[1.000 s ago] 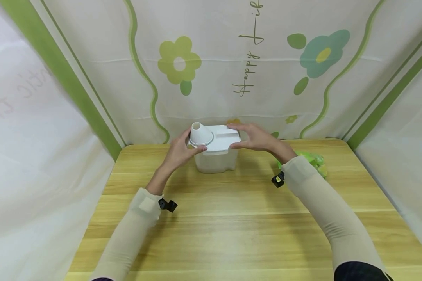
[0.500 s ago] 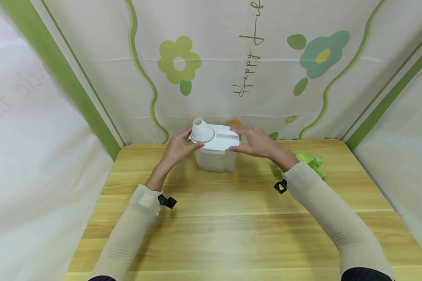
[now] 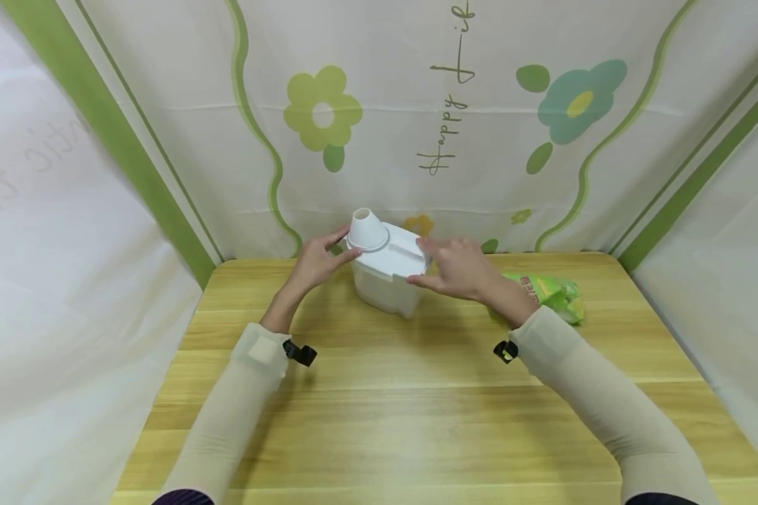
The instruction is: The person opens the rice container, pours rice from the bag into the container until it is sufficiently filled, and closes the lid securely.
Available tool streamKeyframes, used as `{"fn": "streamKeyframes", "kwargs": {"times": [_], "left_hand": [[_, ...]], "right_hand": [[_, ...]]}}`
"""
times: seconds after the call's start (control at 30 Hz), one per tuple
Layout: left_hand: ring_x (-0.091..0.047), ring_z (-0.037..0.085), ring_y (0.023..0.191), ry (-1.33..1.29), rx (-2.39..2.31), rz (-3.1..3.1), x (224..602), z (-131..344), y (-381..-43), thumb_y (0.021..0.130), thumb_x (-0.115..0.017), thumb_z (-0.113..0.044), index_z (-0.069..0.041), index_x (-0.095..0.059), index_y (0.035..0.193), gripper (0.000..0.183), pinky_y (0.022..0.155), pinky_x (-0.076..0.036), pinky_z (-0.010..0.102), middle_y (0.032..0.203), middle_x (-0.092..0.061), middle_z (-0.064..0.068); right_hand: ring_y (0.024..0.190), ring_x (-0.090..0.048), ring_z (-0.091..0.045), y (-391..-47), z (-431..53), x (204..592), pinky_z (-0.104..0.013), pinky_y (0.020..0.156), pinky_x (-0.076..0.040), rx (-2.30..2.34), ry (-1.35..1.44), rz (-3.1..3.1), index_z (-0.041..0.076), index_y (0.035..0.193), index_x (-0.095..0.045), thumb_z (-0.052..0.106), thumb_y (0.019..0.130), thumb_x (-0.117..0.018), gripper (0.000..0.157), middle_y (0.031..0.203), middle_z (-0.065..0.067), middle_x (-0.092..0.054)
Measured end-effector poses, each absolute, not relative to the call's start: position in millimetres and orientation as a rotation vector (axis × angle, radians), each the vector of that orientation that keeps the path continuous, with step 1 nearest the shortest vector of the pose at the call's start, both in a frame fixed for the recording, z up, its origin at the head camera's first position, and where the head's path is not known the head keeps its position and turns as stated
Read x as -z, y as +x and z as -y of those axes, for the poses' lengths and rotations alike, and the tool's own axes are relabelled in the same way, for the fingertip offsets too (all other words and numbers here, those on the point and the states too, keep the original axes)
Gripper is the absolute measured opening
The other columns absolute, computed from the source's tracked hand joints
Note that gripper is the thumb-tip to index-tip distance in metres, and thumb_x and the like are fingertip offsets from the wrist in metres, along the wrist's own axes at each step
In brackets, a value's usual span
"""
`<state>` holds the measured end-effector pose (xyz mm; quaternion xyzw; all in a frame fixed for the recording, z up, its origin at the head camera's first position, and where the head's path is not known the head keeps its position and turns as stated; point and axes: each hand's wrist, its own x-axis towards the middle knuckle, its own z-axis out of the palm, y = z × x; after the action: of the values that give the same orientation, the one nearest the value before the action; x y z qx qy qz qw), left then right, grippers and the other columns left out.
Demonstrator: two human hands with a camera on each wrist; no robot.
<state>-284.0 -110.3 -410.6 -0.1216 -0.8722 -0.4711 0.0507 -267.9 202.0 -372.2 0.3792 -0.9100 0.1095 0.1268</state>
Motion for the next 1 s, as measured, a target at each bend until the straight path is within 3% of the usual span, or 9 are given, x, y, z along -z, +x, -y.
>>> {"fn": "streamKeyframes", "kwargs": {"times": [0.27,0.37,0.43,0.5,0.57,0.63,0.73,0.87,1.0], "left_hand": [[-0.053,0.033,0.143,-0.366,1.44,2.633,413,113,-287,0.097,-0.08,-0.037,-0.004,-0.059,0.15,0.066,0.119,-0.042,0.05,0.153,-0.056,0.016],[-0.071,0.023,0.093,-0.365,1.414,2.644,412,113,-286,0.097,-0.079,-0.038,-0.004,-0.059,0.15,0.065,0.096,-0.056,0.042,0.108,-0.077,0.015],[-0.053,0.014,0.061,-0.362,1.372,2.666,410,111,-285,0.098,-0.077,-0.039,-0.004,-0.059,0.15,0.066,0.075,-0.053,0.037,0.072,-0.061,0.005],[-0.03,0.014,0.051,-0.355,1.323,2.689,408,108,-282,0.098,-0.077,-0.04,-0.003,-0.058,0.151,0.067,0.061,-0.042,0.036,0.062,-0.035,-0.001],[-0.054,0.014,0.06,-0.336,1.241,2.7,406,103,-278,0.098,-0.077,-0.042,-0.001,-0.057,0.151,0.07,0.071,-0.052,0.036,0.07,-0.059,0.003],[-0.072,0.024,0.092,-0.313,1.199,2.699,403,98,-272,0.097,-0.078,-0.042,0.001,-0.055,0.152,0.073,0.088,-0.057,0.04,0.102,-0.076,0.014],[-0.05,0.037,0.146,-0.288,1.14,2.702,399,87,-261,0.097,-0.078,-0.044,0.003,-0.048,0.156,0.081,0.119,-0.043,0.051,0.159,-0.051,0.021],[-0.041,0.039,0.152,-0.27,1.037,2.766,395,71,-247,0.097,-0.073,-0.056,0.003,-0.035,0.162,0.096,0.119,-0.042,0.055,0.169,-0.036,0.02],[-0.036,0.037,0.155,-0.232,0.927,2.841,395,58,-235,0.093,-0.067,-0.072,0.003,-0.025,0.166,0.113,0.113,-0.048,0.056,0.173,-0.026,0.021]], "right_hand": [[0.071,-0.075,-0.038,-249,-186,375,-0.042,0.046,-0.049,-0.21,0.977,2.603,-0.008,0.134,-0.069,0.06,0.086,-0.081,0.084,0.126,-0.027,-0.072],[0.077,-0.077,-0.04,-248,-186,375,-0.04,0.045,-0.049,-0.199,0.99,2.6,-0.007,0.135,-0.068,0.059,0.086,-0.081,0.083,0.124,-0.028,-0.072],[0.076,-0.077,-0.037,-251,-190,374,-0.038,0.046,-0.05,-0.22,1.031,2.606,-0.007,0.135,-0.068,0.056,0.085,-0.083,0.082,0.122,-0.028,-0.073],[0.075,-0.075,-0.033,-257,-197,372,-0.038,0.048,-0.05,-0.302,1.093,2.637,-0.007,0.138,-0.066,0.05,0.085,-0.086,0.08,0.123,-0.028,-0.073],[0.087,-0.076,-0.034,-265,-205,369,-0.043,0.06,-0.058,-0.407,1.159,2.687,-0.006,0.142,-0.063,0.045,0.085,-0.088,0.08,0.132,-0.026,-0.07],[0.108,-0.074,-0.038,-275,-213,366,-0.051,0.081,-0.062,-0.516,1.212,2.746,-0.003,0.149,-0.057,0.041,0.086,-0.089,0.084,0.142,-0.024,-0.064],[0.14,-0.054,-0.045,-290,-221,362,-0.061,0.112,-0.046,-0.622,1.298,2.808,0.004,0.159,-0.046,0.037,0.085,-0.09,0.093,0.158,-0.021,-0.05],[0.149,-0.042,-0.046,-304,-226,357,-0.066,0.123,-0.028,-0.677,1.444,2.813,0.003,0.162,-0.04,0.027,0.082,-0.092,0.098,0.165,-0.02,-0.041],[0.148,-0.043,-0.046,-311,-224,355,-0.065,0.121,-0.033,-0.655,1.526,2.801,-0.002,0.159,-0.043,0.022,0.083,-0.092,0.094,0.165,-0.02,-0.04]]}}
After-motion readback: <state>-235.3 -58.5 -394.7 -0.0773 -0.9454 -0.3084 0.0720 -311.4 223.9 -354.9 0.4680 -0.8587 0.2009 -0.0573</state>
